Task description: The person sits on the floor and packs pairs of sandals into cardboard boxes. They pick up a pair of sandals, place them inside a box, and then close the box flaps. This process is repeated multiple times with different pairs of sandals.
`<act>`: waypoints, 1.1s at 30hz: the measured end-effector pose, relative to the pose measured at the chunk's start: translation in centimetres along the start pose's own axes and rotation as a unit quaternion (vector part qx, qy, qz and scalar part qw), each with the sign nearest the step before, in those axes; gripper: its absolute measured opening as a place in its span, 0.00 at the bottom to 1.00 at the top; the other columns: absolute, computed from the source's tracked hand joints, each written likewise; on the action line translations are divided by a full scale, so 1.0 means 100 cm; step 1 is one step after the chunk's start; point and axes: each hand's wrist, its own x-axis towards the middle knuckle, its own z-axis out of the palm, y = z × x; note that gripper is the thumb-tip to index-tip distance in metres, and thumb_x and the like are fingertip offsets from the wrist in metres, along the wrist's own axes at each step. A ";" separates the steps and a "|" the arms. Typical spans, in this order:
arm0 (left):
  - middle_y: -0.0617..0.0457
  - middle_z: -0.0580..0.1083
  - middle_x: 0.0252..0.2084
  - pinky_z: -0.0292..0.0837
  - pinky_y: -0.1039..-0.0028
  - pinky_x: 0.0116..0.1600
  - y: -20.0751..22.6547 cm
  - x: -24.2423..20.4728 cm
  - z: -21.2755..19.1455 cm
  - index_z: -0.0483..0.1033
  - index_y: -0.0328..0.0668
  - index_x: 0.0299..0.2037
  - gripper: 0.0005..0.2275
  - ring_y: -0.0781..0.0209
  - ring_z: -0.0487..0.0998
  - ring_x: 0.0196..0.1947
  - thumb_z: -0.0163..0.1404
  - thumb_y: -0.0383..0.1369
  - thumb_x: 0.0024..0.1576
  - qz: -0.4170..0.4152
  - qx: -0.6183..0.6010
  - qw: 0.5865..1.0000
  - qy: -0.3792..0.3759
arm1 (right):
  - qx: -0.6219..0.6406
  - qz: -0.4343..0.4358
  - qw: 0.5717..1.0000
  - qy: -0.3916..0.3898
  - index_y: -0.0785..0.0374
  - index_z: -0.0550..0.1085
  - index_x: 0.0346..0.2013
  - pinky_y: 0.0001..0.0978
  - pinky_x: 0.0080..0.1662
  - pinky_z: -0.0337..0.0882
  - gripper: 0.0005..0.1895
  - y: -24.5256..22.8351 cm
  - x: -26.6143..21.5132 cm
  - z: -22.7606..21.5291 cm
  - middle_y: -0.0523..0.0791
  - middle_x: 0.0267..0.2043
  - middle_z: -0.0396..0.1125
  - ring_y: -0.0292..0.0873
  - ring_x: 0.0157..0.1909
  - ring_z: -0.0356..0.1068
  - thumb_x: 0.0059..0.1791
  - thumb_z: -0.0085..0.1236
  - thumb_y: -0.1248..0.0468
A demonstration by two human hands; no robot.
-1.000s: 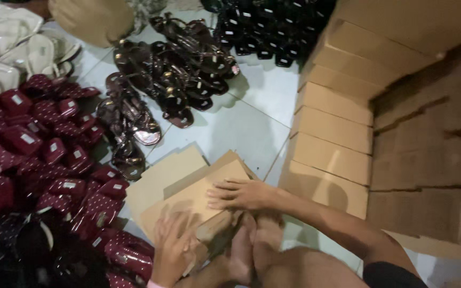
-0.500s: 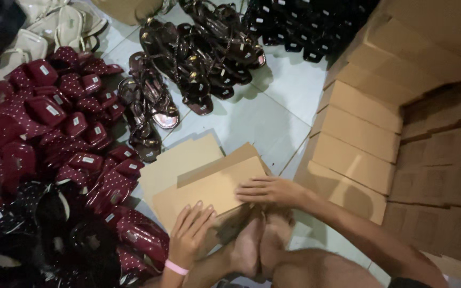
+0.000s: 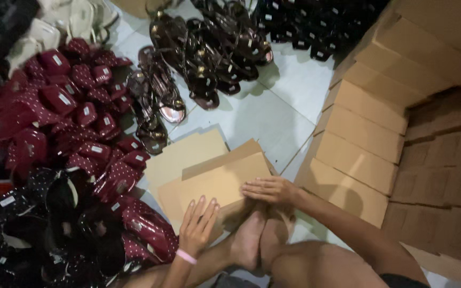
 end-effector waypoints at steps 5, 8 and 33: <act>0.47 0.72 0.65 0.64 0.50 0.69 0.012 0.001 0.011 0.76 0.35 0.56 0.18 0.44 0.68 0.67 0.47 0.28 0.55 -0.023 0.069 0.997 -0.019 | 0.009 0.016 1.000 0.003 0.57 0.70 0.67 0.37 0.66 0.67 0.25 -0.003 -0.002 -0.003 0.42 0.70 0.64 0.41 0.69 0.65 0.53 0.50 0.63; 0.48 0.73 0.63 0.65 0.53 0.68 0.015 -0.002 0.012 0.77 0.36 0.54 0.18 0.46 0.70 0.65 0.48 0.29 0.53 -0.054 0.052 0.996 -0.048 | 0.043 0.067 0.993 -0.085 0.57 0.70 0.63 0.43 0.67 0.64 0.25 -0.013 0.017 -0.004 0.43 0.69 0.64 0.46 0.70 0.63 0.51 0.56 0.59; 0.48 0.67 0.63 0.55 0.64 0.72 0.125 0.058 0.131 0.65 0.45 0.64 0.20 0.54 0.64 0.65 0.35 0.46 0.69 -0.382 -0.918 0.021 -0.101 | -0.239 0.612 0.734 -0.171 0.62 0.50 0.74 0.54 0.67 0.55 0.53 0.210 -0.183 -0.171 0.56 0.75 0.48 0.59 0.73 0.49 0.42 0.70 0.54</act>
